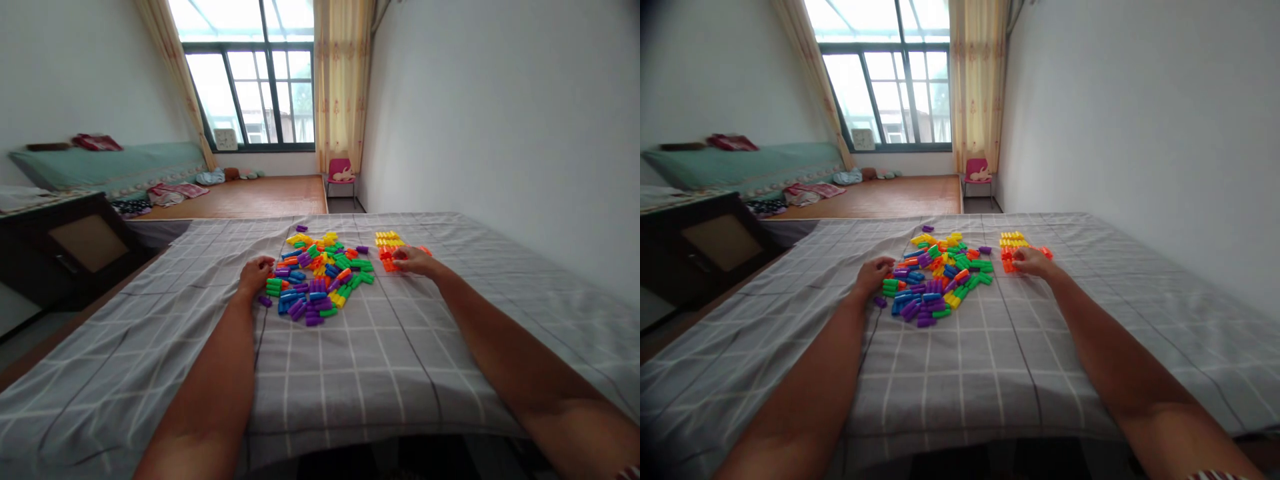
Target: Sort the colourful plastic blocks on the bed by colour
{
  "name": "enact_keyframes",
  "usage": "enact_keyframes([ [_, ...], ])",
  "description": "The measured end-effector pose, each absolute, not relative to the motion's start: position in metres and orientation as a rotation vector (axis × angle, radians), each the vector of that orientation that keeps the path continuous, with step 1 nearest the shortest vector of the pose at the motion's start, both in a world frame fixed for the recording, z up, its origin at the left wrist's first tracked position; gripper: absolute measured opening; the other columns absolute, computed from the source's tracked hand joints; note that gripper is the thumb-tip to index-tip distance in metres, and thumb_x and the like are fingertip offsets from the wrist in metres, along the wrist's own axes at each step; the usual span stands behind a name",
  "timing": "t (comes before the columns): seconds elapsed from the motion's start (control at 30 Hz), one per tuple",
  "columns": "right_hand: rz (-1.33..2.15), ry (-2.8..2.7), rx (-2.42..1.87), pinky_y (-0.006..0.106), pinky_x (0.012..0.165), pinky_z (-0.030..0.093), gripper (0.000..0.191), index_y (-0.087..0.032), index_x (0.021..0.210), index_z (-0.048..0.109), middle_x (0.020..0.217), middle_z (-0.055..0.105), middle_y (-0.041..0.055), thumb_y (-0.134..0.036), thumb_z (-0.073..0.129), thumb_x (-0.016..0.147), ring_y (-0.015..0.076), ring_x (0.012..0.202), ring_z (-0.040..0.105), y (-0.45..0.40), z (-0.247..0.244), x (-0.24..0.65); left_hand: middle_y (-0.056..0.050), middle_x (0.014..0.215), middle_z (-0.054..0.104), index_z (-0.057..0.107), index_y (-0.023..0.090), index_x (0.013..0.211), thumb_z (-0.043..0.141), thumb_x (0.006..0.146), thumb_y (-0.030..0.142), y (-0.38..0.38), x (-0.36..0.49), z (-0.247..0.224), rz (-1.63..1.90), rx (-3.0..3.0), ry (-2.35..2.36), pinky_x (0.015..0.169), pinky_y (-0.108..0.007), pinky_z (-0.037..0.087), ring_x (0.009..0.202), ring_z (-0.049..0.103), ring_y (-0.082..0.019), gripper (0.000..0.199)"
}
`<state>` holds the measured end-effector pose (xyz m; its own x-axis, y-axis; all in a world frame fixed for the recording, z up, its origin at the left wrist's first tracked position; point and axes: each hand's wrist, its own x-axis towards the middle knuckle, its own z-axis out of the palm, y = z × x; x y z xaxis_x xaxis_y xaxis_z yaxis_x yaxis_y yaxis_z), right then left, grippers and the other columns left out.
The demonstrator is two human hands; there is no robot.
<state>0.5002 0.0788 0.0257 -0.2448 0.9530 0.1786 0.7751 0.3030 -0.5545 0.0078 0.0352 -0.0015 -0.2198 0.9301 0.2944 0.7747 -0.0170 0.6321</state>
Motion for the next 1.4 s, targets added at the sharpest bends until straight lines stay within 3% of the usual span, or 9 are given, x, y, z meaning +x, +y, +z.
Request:
enact_keyframes([
  [0.2, 0.400, -2.137, -1.635, 0.026, 0.065, 0.049, 0.025, -0.020, 0.084, 0.070, 0.080, 0.071, 0.0030, -0.042, 0.069, 0.072, 0.0167, 0.072, 0.064, 0.070, 0.021, 0.501, -0.003, 0.093, 0.074, 0.071, 0.018, 0.101, 0.049, 0.073, 0.020, 0.036, 0.005, -0.002, 1.061, 1.802, 2.009, 0.074, -0.023, 0.052, 0.083, 0.067, -0.016, 0.036],
  [0.37, 0.483, -2.178, -1.597, 0.024, 0.063, 0.048, 0.030, -0.018, 0.093, 0.070, 0.086, 0.071, 0.0043, -0.035, 0.073, 0.068, 0.0170, 0.074, 0.065, 0.066, 0.016, 0.504, -0.005, 0.093, 0.074, 0.071, 0.015, 0.103, 0.048, 0.074, 0.021, 0.037, 0.004, -0.003, 1.072, 1.788, 1.992, 0.070, -0.023, 0.051, 0.081, 0.067, -0.016, 0.037],
  [0.5, 0.342, -2.190, -1.576, 0.027, 0.069, 0.049, 0.027, -0.018, 0.093, 0.071, 0.093, 0.072, 0.0056, -0.028, 0.073, 0.068, 0.0185, 0.078, 0.065, 0.068, 0.013, 0.505, -0.003, 0.095, 0.074, 0.071, 0.017, 0.102, 0.047, 0.073, 0.019, 0.037, 0.005, -0.004, 1.072, 1.775, 1.990, 0.071, -0.021, 0.051, 0.079, 0.067, -0.014, 0.037],
  [0.63, 0.170, -2.128, -1.429, 0.030, 0.073, 0.050, 0.023, -0.019, 0.092, 0.071, 0.095, 0.071, 0.0067, -0.034, 0.069, 0.074, 0.0194, 0.078, 0.065, 0.060, 0.026, 0.484, -0.002, 0.093, 0.074, 0.072, 0.018, 0.101, 0.049, 0.074, 0.018, 0.037, 0.007, -0.004, 1.051, 1.792, 2.027, 0.072, -0.022, 0.051, 0.081, 0.067, -0.015, 0.036],
  [0.73, 0.300, -2.212, -1.163, 0.030, 0.070, 0.051, 0.025, -0.021, 0.094, 0.070, 0.092, 0.071, 0.0064, -0.040, 0.060, 0.082, 0.0176, 0.075, 0.064, 0.047, 0.038, 0.446, -0.001, 0.094, 0.074, 0.072, 0.020, 0.101, 0.049, 0.075, 0.018, 0.037, 0.007, -0.005, 1.030, 1.807, 2.053, 0.073, -0.022, 0.050, 0.083, 0.066, -0.015, 0.035],
  [0.83, 0.494, -2.357, -0.949, 0.030, 0.071, 0.051, 0.028, -0.022, 0.094, 0.071, 0.087, 0.071, 0.0052, -0.045, 0.063, 0.080, 0.0185, 0.077, 0.064, 0.034, 0.043, 0.401, -0.001, 0.095, 0.074, 0.072, 0.019, 0.102, 0.049, 0.076, 0.018, 0.036, 0.008, -0.004, 1.018, 1.811, 2.057, 0.074, -0.022, 0.050, 0.085, 0.066, -0.015, 0.035],
  [1.07, 0.619, -2.320, -0.919, 0.028, 0.068, 0.048, 0.033, -0.019, 0.089, 0.070, 0.077, 0.070, 0.0025, -0.050, 0.061, 0.080, 0.0198, 0.077, 0.063, 0.031, 0.044, 0.351, -0.002, 0.095, 0.074, 0.072, 0.018, 0.103, 0.049, 0.077, 0.017, 0.032, 0.012, 0.001, 0.986, 1.828, 2.055, 0.074, -0.022, 0.049, 0.083, 0.065, -0.014, 0.034],
  [1.2, 0.706, -2.260, -0.950, 0.027, 0.061, 0.048, 0.041, -0.016, 0.093, 0.069, 0.074, 0.068, 0.0029, -0.054, 0.057, 0.081, 0.0169, 0.070, 0.061, 0.039, 0.050, 0.368, -0.002, 0.094, 0.074, 0.072, 0.019, 0.103, 0.050, 0.077, 0.017, 0.033, 0.012, 0.001, 0.976, 1.830, 2.053, 0.073, -0.022, 0.049, 0.083, 0.065, -0.015, 0.035],
  [1.4, 0.912, -1.756, -1.292, 0.025, 0.058, 0.050, 0.040, -0.014, 0.093, 0.065, 0.077, 0.068, 0.0058, -0.050, 0.069, 0.075, 0.0133, 0.062, 0.061, 0.057, 0.054, 0.464, -0.002, 0.095, 0.074, 0.072, 0.020, 0.104, 0.050, 0.076, 0.020, 0.036, 0.008, -0.002, 0.971, 1.853, 2.075, 0.073, -0.022, 0.048, 0.086, 0.066, -0.016, 0.035],
])
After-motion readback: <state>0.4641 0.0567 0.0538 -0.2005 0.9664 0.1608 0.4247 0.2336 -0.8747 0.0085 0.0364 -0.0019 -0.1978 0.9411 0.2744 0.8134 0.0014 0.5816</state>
